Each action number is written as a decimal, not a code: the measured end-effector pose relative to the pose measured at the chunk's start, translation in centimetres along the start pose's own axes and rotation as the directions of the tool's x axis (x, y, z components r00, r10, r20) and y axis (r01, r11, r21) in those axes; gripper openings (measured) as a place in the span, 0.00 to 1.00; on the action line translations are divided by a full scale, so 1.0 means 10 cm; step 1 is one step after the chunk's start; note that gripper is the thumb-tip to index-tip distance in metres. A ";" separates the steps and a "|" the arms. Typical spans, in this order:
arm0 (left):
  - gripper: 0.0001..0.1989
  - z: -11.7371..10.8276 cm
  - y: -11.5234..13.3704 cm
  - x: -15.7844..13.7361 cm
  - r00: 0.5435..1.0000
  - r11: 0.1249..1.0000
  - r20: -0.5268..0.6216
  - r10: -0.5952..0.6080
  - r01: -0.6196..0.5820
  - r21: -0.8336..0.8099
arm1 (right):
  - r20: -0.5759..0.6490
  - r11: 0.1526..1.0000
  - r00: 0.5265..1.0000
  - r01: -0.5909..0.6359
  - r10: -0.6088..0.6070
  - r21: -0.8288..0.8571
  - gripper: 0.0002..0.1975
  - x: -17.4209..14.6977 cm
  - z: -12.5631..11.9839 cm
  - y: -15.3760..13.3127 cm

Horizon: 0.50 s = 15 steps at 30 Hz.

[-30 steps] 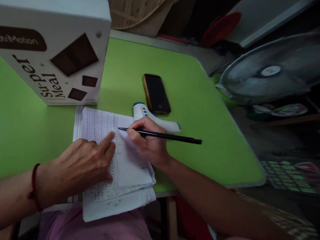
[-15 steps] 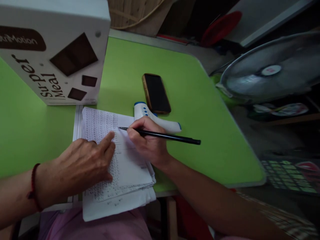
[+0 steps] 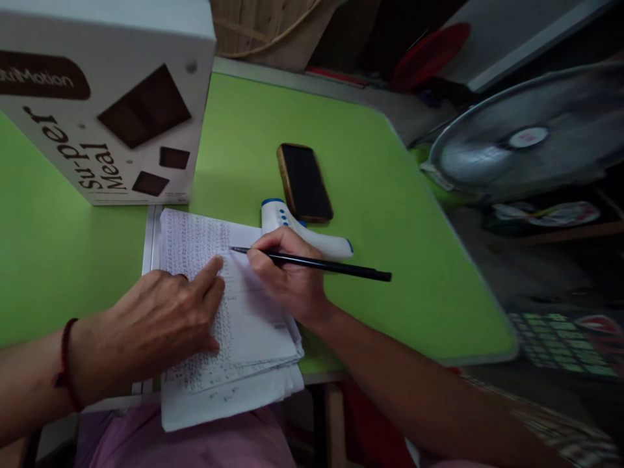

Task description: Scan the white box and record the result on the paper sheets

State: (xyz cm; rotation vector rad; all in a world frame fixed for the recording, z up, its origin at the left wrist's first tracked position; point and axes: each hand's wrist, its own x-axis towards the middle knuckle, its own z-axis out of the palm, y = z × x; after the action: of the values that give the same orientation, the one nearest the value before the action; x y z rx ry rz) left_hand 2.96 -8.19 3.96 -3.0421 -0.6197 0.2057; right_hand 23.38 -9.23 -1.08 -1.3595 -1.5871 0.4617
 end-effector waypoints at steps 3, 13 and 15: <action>0.29 -0.01 -0.01 -0.01 1.000 1.000 0.003 0.004 -0.004 0.005 | 0.010 1.000 1.000 -0.010 0.010 -0.004 0.06 0.01 0.00 0.00; 0.29 -0.01 0.00 0.01 1.000 1.000 -0.005 -0.005 0.005 0.000 | 0.020 0.999 1.000 0.025 -0.024 -0.047 0.06 0.01 0.00 0.01; 0.29 0.00 -0.01 0.01 1.000 1.000 -0.007 -0.003 0.003 0.002 | 0.017 0.997 0.999 0.048 -0.047 -0.058 0.06 0.00 0.00 0.00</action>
State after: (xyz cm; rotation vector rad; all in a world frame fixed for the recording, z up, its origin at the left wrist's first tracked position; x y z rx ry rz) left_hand 3.00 -8.09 3.98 -3.0385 -0.6236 0.1946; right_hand 23.38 -9.24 -1.07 -1.3613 -1.6535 0.4014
